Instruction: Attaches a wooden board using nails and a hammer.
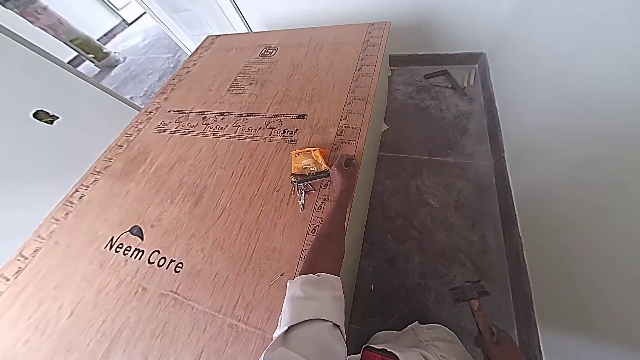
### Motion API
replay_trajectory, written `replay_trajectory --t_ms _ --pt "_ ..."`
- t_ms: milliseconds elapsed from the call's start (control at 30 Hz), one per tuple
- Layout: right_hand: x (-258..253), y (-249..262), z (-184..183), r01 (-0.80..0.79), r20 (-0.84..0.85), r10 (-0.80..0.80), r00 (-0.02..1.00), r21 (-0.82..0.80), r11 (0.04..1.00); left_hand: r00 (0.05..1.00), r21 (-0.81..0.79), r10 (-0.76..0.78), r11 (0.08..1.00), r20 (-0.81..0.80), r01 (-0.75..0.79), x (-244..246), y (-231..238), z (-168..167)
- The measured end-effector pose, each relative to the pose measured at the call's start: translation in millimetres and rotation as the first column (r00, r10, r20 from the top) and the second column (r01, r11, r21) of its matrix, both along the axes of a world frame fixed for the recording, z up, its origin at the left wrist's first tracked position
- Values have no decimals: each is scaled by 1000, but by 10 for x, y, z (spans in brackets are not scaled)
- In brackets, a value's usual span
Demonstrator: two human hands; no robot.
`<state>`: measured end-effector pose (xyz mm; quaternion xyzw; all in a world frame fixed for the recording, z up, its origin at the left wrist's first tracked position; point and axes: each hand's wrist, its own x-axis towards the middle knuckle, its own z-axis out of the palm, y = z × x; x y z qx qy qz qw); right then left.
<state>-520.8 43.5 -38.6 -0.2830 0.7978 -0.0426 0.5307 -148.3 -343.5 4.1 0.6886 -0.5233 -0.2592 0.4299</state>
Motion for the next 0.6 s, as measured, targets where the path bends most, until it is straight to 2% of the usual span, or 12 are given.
replay_trajectory --t_ms 100,300,467,600 --pt "34 -354 -5 -23 21 26 999 -139 990 1000 25 -8 1000 8 8 6 -7 -1" --pt "405 -1404 543 -104 42 134 990 -425 899 999 0 -19 1000 33 19 6 -1 -10" --pt "805 -2156 1147 -174 45 256 966 -621 765 1000 0 -8 1000 16 8 -16 26 28" --pt "1068 -2615 1404 -254 -34 369 929 -783 567 1000 -3 -14 1000 27 14 -16 40 20"
